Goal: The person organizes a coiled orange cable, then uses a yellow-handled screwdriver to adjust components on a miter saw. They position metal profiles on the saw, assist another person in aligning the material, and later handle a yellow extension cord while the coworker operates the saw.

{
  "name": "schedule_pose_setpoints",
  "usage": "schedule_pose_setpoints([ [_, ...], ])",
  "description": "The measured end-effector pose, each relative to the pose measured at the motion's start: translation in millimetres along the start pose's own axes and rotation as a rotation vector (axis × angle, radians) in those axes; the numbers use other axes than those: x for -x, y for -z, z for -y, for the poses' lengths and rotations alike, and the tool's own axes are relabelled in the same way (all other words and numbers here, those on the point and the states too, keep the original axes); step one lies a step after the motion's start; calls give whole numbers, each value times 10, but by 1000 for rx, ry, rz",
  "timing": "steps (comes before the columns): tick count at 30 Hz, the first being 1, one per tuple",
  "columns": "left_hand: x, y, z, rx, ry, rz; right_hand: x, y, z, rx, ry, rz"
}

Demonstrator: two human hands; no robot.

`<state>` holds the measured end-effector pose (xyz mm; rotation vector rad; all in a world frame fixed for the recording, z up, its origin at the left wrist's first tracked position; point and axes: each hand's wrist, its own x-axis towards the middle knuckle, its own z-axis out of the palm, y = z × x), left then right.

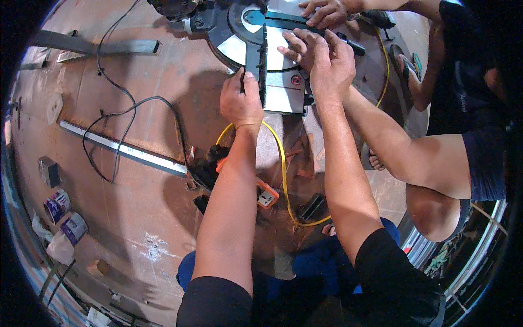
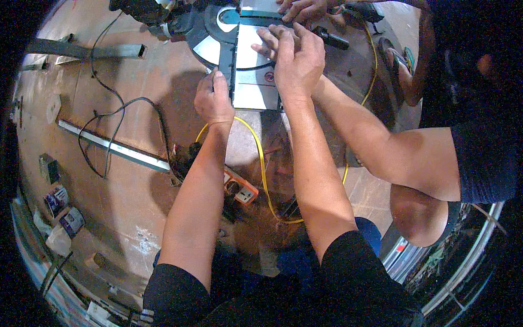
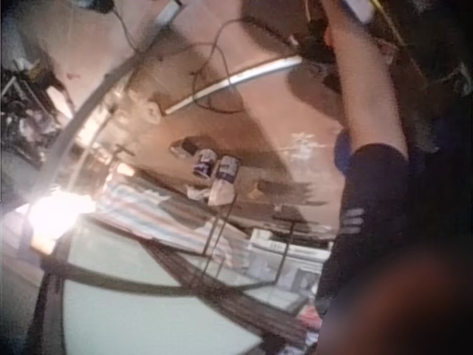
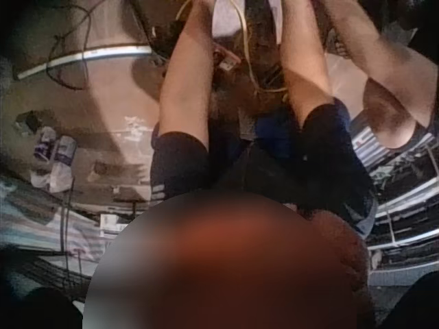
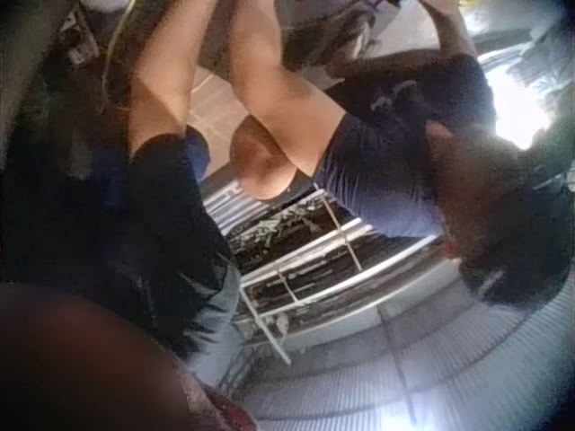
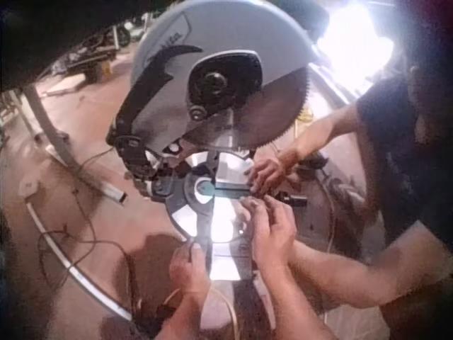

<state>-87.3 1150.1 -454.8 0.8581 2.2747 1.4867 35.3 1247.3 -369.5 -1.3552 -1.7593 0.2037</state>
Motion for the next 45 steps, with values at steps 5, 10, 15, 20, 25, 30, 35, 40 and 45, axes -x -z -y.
schedule_pose_setpoints([
  [5,5,13,-32,-11,-2,-6,328,-102,-1,-286,-12,29],
  [10,12,41,-65,-23,26,27,646,-169,-110,-178,-18,102],
  [15,14,33,-62,-13,21,10,786,-198,-194,-114,5,165],
  [20,8,17,-36,-1,-2,9,810,-261,-226,-101,32,124],
  [25,6,15,-38,-26,17,18,821,-277,-232,-87,27,122],
  [30,8,19,-55,-34,68,34,817,-285,-239,-59,45,112],
  [35,6,12,-49,-4,44,13,824,-283,-231,-56,41,104],
  [40,8,2,-34,-8,48,18,831,-284,-224,-63,23,125],
  [45,6,0,-29,10,56,17,830,-293,-235,-96,4,128],
])
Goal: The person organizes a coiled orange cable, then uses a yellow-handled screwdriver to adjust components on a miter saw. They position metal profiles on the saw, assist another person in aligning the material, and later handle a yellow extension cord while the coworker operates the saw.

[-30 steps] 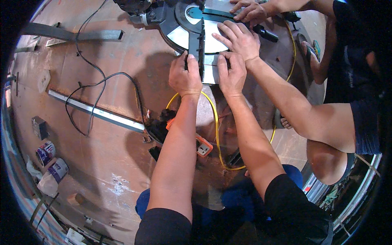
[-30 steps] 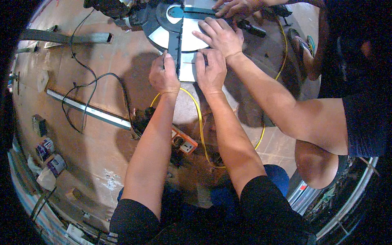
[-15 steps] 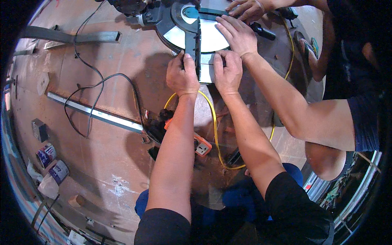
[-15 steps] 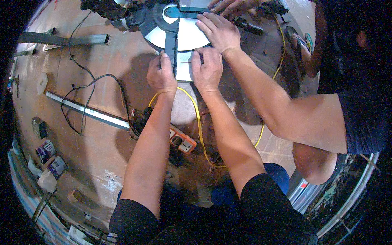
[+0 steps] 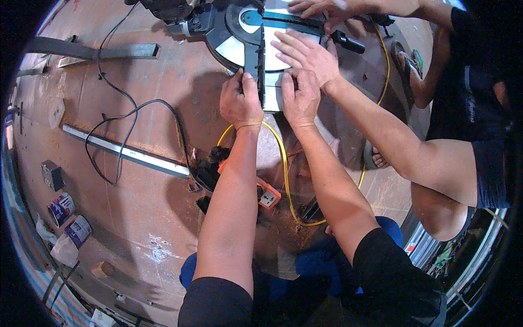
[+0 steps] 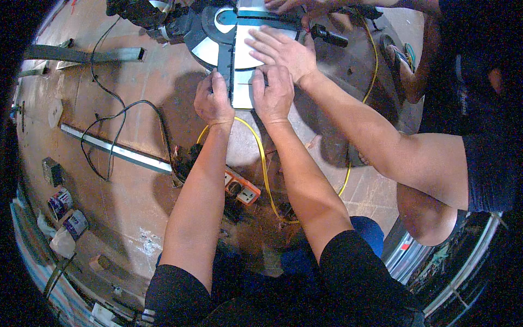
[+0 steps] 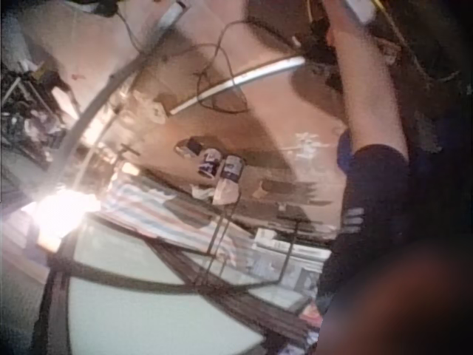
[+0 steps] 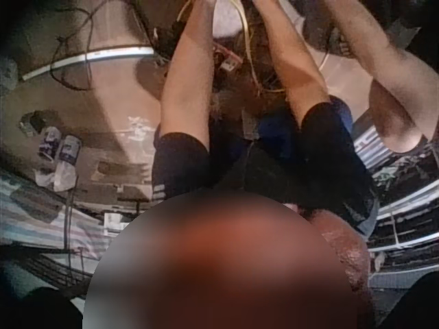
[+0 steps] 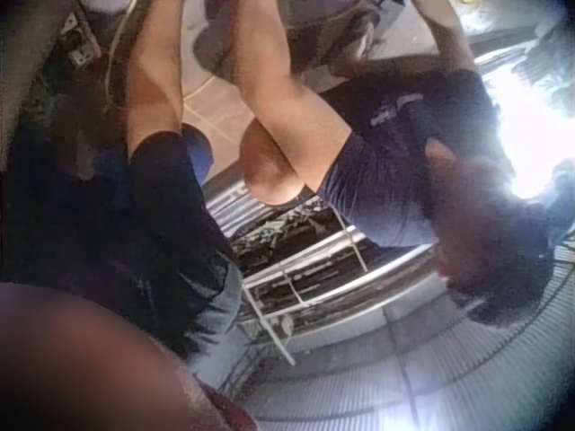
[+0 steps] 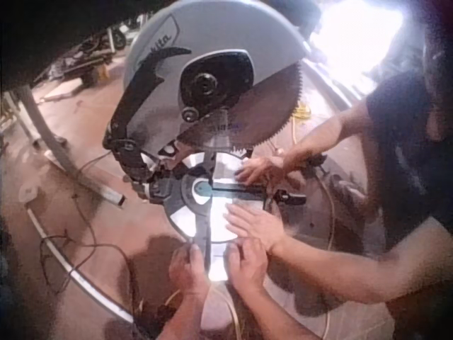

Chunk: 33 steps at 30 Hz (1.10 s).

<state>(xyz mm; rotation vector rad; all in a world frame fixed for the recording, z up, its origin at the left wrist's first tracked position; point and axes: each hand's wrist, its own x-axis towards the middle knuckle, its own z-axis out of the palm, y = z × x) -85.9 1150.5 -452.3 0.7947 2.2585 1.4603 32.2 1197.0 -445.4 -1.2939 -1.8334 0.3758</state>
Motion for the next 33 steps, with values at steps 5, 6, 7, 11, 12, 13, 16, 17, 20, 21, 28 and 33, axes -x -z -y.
schedule_pose_setpoints([
  [5,-6,13,-12,-25,-1,13,-6,-5,-2,18,43,-9],
  [6,-6,16,-16,-32,5,16,-7,-6,-2,15,50,-8],
  [7,-5,20,-24,-31,0,15,-9,-5,0,11,48,-10],
  [11,-2,34,-53,-19,1,14,-12,10,7,29,56,-6],
  [12,-2,37,-60,-14,14,23,-12,15,9,44,59,-7],
  [13,-3,38,-62,-33,7,23,-11,18,10,37,60,-4],
  [16,-6,34,-58,-66,12,25,-10,21,14,31,53,-12],
  [17,-5,32,-53,-62,6,17,-10,19,16,32,51,-16],
  [20,3,22,-28,-30,-9,-7,-9,8,16,28,55,-19],
  [21,5,16,-21,-16,-23,-12,-10,8,15,21,51,-27],
  [28,-30,28,70,25,9,74,-33,29,-18,-21,94,5],
  [33,-39,401,128,20,25,286,-38,26,-44,-18,72,-19],
])
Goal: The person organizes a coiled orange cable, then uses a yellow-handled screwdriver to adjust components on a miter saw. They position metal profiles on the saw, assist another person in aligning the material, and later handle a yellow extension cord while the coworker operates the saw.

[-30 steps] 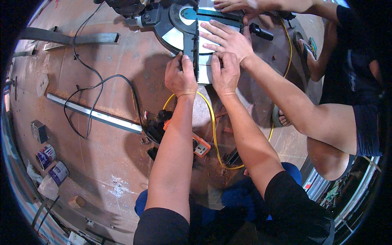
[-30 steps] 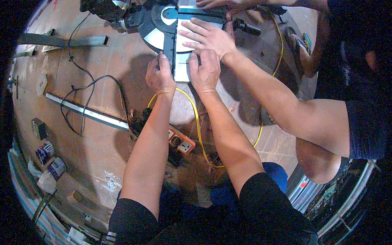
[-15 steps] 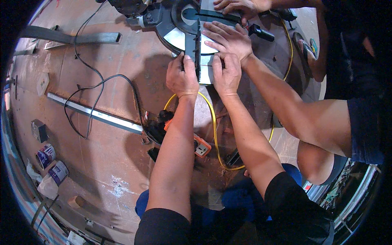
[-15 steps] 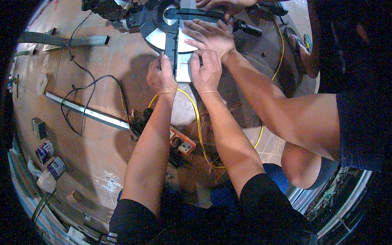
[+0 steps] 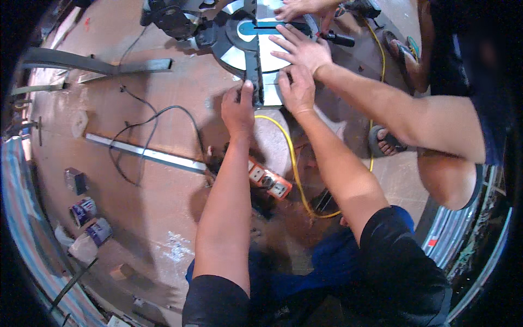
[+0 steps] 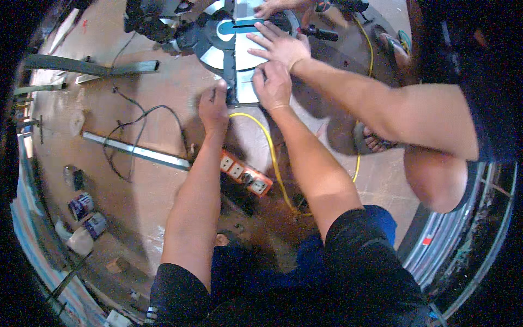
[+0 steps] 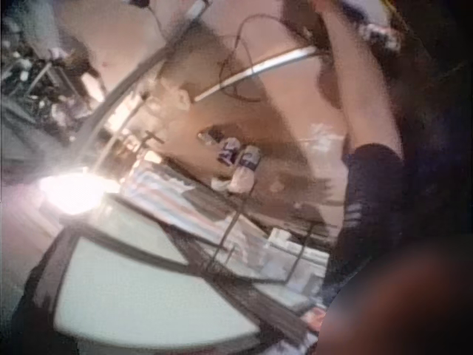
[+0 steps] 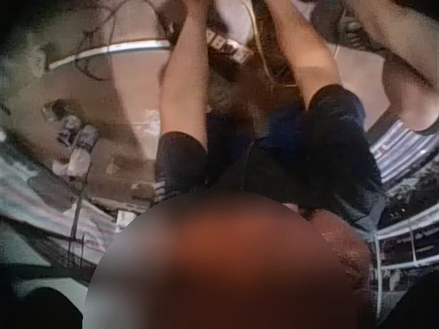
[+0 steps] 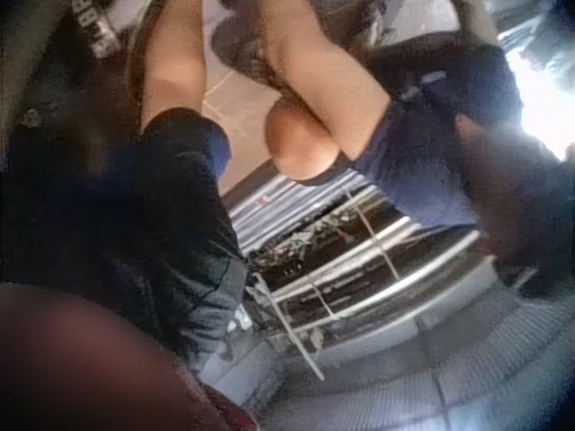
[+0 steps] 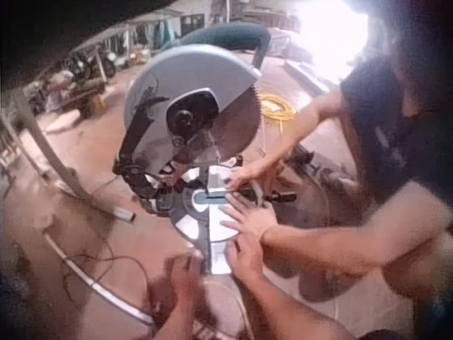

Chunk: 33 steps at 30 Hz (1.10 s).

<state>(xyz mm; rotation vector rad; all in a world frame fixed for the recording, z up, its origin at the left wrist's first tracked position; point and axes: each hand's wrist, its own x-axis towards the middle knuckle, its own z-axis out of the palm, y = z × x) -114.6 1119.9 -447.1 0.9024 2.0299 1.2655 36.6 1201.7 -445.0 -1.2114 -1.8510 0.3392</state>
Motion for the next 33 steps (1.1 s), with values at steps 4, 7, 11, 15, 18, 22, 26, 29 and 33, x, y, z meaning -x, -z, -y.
schedule_pose_setpoints([
  [4,110,580,-238,-271,139,249,-18,30,-106,-66,-40,44],
  [7,268,1050,-488,-480,68,504,-7,31,-188,-194,-273,77],
  [11,810,1646,-410,-874,-255,699,90,88,-140,-368,-644,-22],
  [15,1901,2198,146,-862,-354,820,181,397,230,-452,-701,137],
  [18,2996,2432,647,-526,-268,727,74,673,664,-405,-603,294],
  [22,3935,2408,1240,-705,-770,464,-26,1017,1225,-194,67,534],
  [26,4078,2206,1422,-674,-531,434,127,1615,1835,1,448,835],
  [29,3993,2175,1335,-672,-486,418,344,2410,2268,24,531,1198],
  [33,3930,2203,1240,-600,-442,344,552,3117,2603,-6,359,1508],
])
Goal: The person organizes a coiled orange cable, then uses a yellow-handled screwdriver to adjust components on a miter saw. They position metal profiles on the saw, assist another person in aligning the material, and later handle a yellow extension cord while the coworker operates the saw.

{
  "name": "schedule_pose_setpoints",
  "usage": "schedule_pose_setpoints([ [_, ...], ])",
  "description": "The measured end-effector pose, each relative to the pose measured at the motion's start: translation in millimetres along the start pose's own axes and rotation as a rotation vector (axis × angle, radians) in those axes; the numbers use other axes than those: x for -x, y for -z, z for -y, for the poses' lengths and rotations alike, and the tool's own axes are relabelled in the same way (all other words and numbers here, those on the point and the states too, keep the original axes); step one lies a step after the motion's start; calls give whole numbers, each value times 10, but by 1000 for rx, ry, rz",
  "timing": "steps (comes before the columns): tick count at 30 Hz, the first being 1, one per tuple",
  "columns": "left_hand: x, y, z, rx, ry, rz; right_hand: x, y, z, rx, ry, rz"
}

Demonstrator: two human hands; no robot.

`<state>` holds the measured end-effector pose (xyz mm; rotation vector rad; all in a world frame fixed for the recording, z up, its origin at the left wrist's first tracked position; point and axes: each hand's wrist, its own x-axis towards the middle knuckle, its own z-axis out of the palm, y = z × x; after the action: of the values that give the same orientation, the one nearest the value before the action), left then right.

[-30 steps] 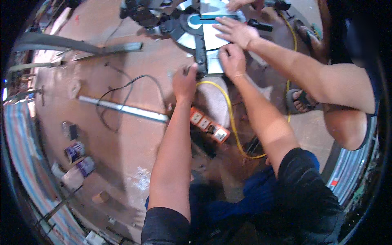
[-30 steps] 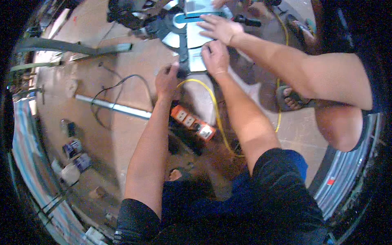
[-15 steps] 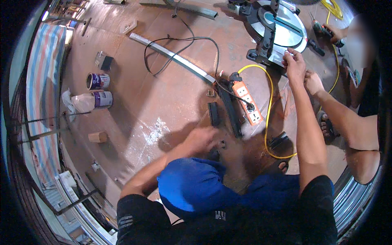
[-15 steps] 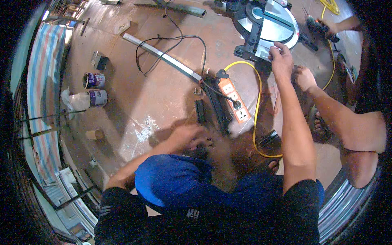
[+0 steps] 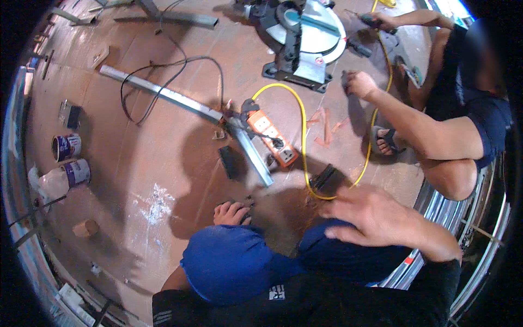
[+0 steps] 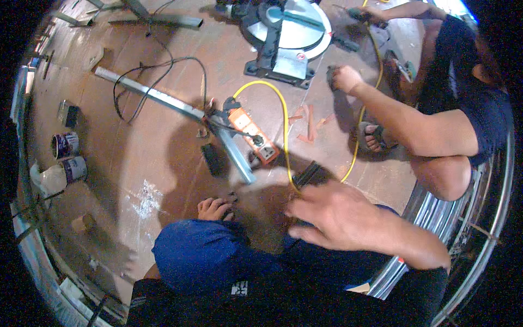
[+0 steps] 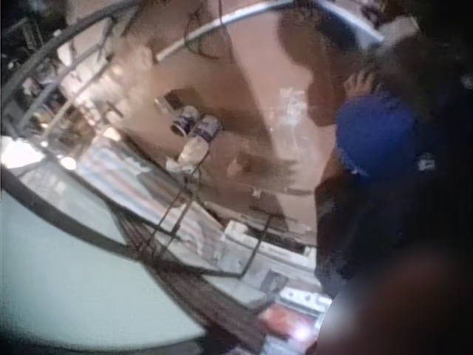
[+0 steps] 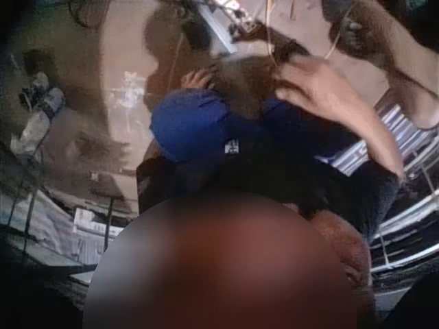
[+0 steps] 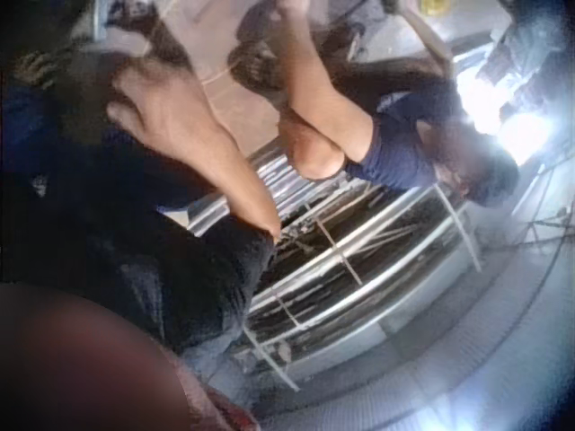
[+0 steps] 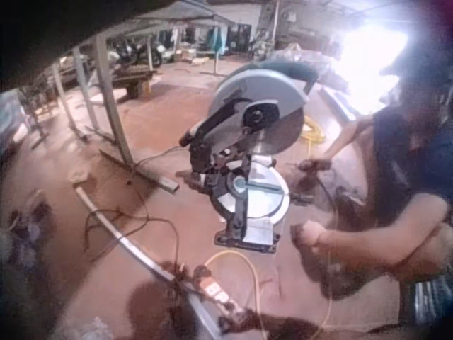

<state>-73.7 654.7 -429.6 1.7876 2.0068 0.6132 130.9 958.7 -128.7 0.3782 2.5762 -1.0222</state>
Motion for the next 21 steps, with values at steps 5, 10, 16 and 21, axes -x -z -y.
schedule_pose_setpoints([
  [5,-33,-23,7,39,114,35,93,29,-81,65,-194,292],
  [10,-131,34,-21,57,108,76,93,44,-291,-44,-187,182],
  [16,-169,41,22,61,130,183,214,21,-289,-191,-88,382],
  [21,-266,139,-55,-5,165,415,530,-71,-124,-274,0,489],
])
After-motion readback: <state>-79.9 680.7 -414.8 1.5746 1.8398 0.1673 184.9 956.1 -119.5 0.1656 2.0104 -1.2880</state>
